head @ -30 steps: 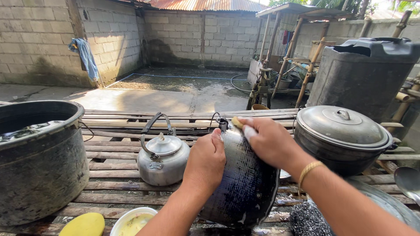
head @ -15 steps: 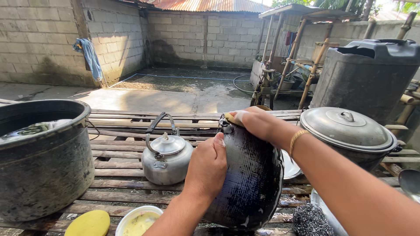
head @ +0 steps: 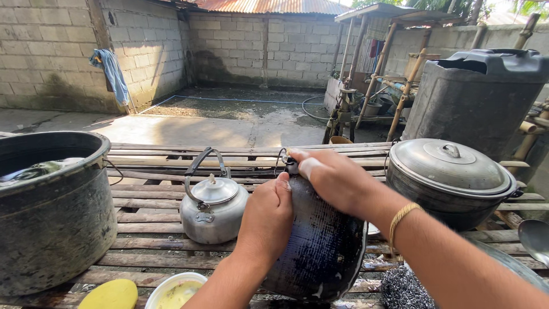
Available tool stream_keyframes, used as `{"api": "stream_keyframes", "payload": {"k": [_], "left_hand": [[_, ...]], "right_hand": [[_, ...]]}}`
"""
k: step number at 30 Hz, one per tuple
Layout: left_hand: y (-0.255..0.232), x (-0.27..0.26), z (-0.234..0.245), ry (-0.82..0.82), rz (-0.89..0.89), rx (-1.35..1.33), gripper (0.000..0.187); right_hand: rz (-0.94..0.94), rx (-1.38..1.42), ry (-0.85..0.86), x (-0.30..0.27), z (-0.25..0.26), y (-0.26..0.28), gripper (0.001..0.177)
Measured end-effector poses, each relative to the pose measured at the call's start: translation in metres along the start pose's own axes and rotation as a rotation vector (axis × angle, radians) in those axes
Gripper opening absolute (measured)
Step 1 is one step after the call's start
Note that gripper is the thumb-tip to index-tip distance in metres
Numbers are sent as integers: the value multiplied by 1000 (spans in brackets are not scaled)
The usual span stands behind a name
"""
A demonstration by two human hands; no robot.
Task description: The person scrubs the interior and exterior of a metal pot using a yellow sponge and soap. They rotate the pot to clean all sides and then rinse it with water from a kettle.
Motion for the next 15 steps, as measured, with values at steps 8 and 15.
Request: {"api": "stream_keyframes", "payload": {"k": [8,15], "left_hand": [[-7,-7,5,33,69,-10,50],[-7,-1,3,50,140,39,52]], "right_hand": [[-617,228,212,49,-1,-45,51],[-335,198,188,48,2,-40,48]]}}
Point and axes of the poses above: each hand's wrist, its own x-axis towards the middle knuckle, its own z-axis out of the back of the hand, y = z × x, the point moved 5 cm from there along x, towards the middle knuckle, and after that the axes turned 4 degrees about x, right-handed, at the moved point
